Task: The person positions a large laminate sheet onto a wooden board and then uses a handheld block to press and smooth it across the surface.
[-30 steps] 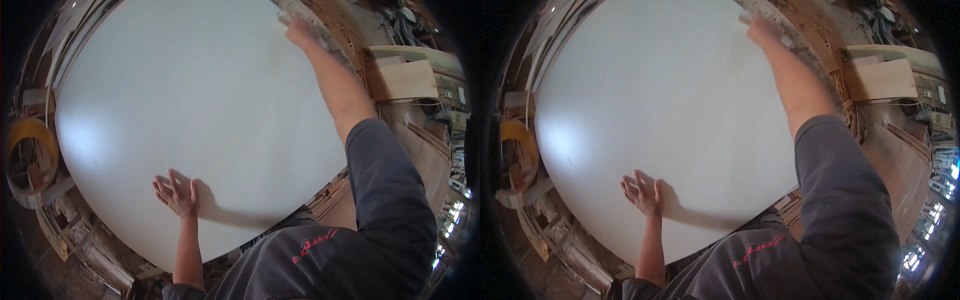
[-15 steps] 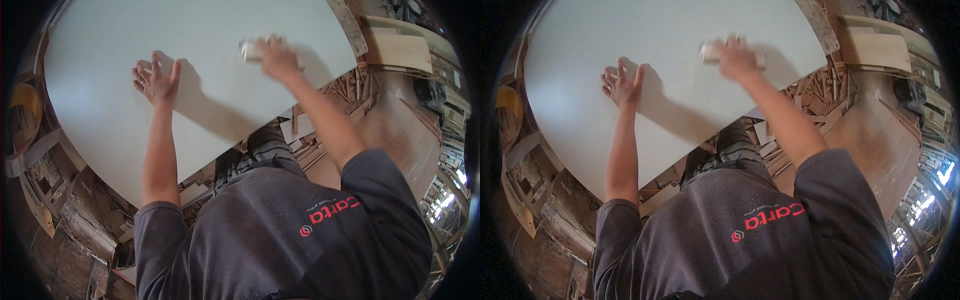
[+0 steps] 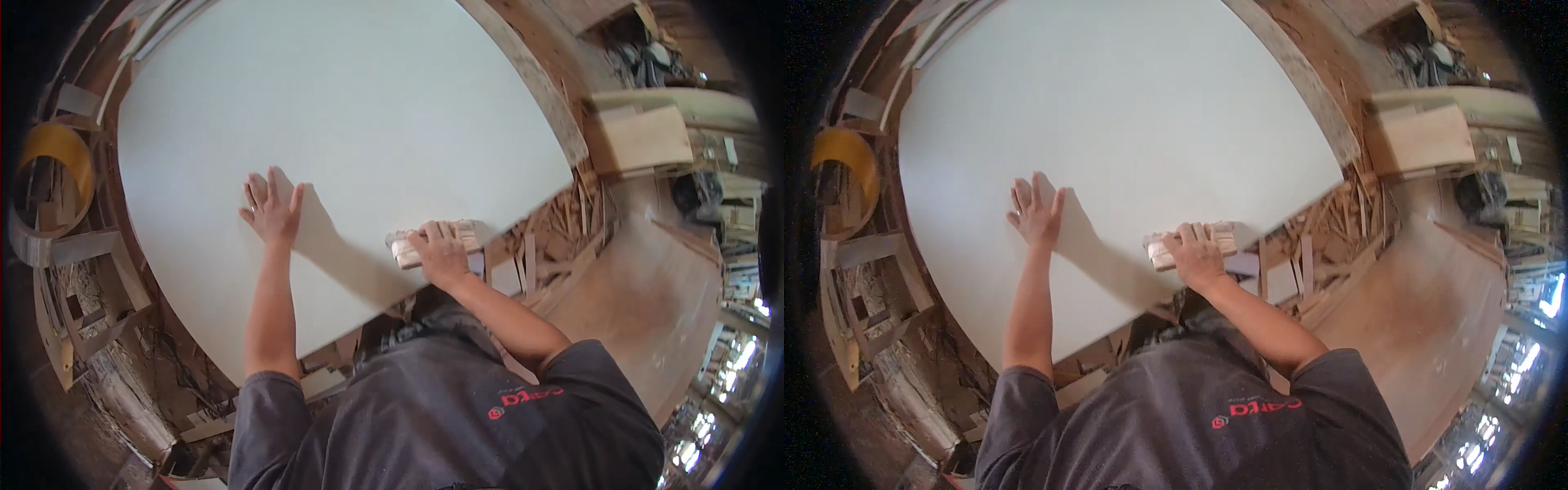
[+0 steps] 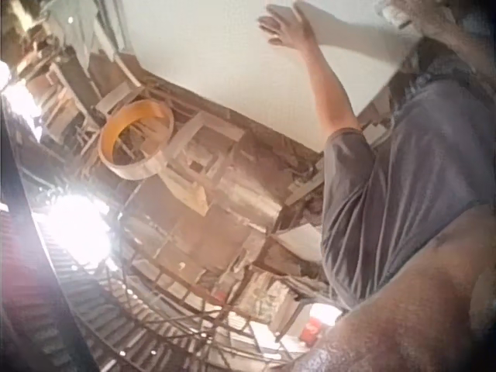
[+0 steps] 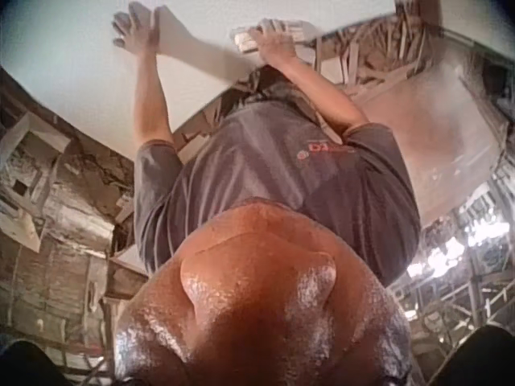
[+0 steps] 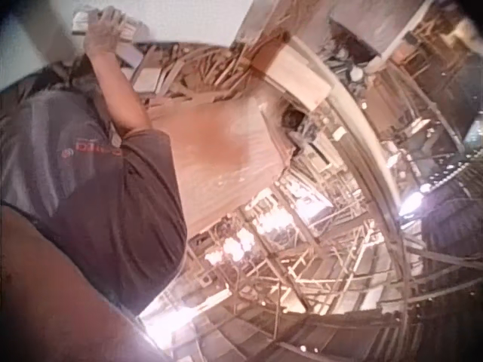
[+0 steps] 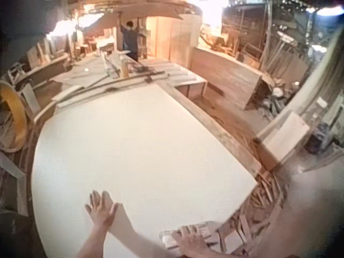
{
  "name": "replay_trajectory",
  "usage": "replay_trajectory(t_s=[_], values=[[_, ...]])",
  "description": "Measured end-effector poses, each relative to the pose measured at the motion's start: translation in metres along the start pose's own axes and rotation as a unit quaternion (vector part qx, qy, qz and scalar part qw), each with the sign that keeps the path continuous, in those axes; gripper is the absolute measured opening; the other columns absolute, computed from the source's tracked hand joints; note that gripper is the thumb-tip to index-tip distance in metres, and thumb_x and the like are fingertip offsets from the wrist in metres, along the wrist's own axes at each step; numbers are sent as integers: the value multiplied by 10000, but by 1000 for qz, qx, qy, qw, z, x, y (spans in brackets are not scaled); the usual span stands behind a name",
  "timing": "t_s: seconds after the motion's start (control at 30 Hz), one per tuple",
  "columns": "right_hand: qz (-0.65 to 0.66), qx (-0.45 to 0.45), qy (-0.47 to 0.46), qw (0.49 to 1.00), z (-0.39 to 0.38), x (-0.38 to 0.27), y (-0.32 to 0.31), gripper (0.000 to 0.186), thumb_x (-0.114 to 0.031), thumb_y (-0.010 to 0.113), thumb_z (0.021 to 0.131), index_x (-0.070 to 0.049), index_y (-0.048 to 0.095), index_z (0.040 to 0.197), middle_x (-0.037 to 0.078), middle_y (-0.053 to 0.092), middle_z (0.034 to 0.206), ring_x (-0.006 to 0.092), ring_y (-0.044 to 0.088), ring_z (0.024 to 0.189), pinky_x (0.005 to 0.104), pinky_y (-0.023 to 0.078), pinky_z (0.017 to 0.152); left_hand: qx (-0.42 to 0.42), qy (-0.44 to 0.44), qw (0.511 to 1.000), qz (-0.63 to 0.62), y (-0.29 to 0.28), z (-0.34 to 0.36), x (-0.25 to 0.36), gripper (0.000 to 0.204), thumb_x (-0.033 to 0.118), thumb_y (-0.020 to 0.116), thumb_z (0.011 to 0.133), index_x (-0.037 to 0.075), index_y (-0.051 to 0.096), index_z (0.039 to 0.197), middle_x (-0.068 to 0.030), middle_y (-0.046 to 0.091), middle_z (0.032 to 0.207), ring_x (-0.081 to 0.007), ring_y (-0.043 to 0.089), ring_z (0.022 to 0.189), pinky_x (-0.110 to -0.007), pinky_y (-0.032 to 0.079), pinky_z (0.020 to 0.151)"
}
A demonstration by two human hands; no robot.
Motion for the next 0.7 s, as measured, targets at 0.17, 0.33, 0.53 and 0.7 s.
replay_trajectory(t_s=[0.17, 0.33, 0.53, 0.7], values=[[-2, -6, 13, 1000, 170, 61, 10, 327, -114, 607, 851, -185, 648, 1167, 104, 544, 1098, 332, 548, 1102, 484, 526, 920, 12, -5, 1000, 23, 4, 0, 0, 785, 632, 508, 989, 259, 277, 1641, -140, 169, 1720, -327, 129, 1592, -685, 91, 1193], [-65, 45, 65, 995, 396, 160, -6, 354, -130, 612, 864, -182, 600, 1213, 126, 539, 1196, 366, 542, 1202, 524, 563, 884, -12, -22, 1000, -5, -3, 0, -6, 843, 599, 604, 932, 221, 319, 1629, -156, 178, 1715, -355, 120, 1592, -681, 44, 1203], [-142, 55, 122, 981, 585, 257, -37, 412, -175, 567, 940, -153, 555, 1351, 168, 525, 1356, 399, 540, 1288, 554, 534, 986, -5, -17, 1000, 16, -9, 0, -5, 847, 590, 642, 891, 176, 409, 1592, -201, 208, 1698, -368, 140, 1588, -605, -33, 1233], [-119, 29, 165, 979, 610, 244, -45, 436, -177, 618, 909, -166, 532, 1336, 178, 523, 1355, 388, 548, 1285, 531, 538, 974, 6, -14, 1000, -7, -14, -3, -8, 803, 538, 661, 887, 173, 444, 1568, -197, 251, 1684, -386, 197, 1566, -615, 28, 1225]])
Point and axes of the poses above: each hand's wrist, its own z-axis towards the middle knuckle, its own y-axis out of the palm, x = y × z, the point moved 5 cm from there along z, towards the middle knuckle
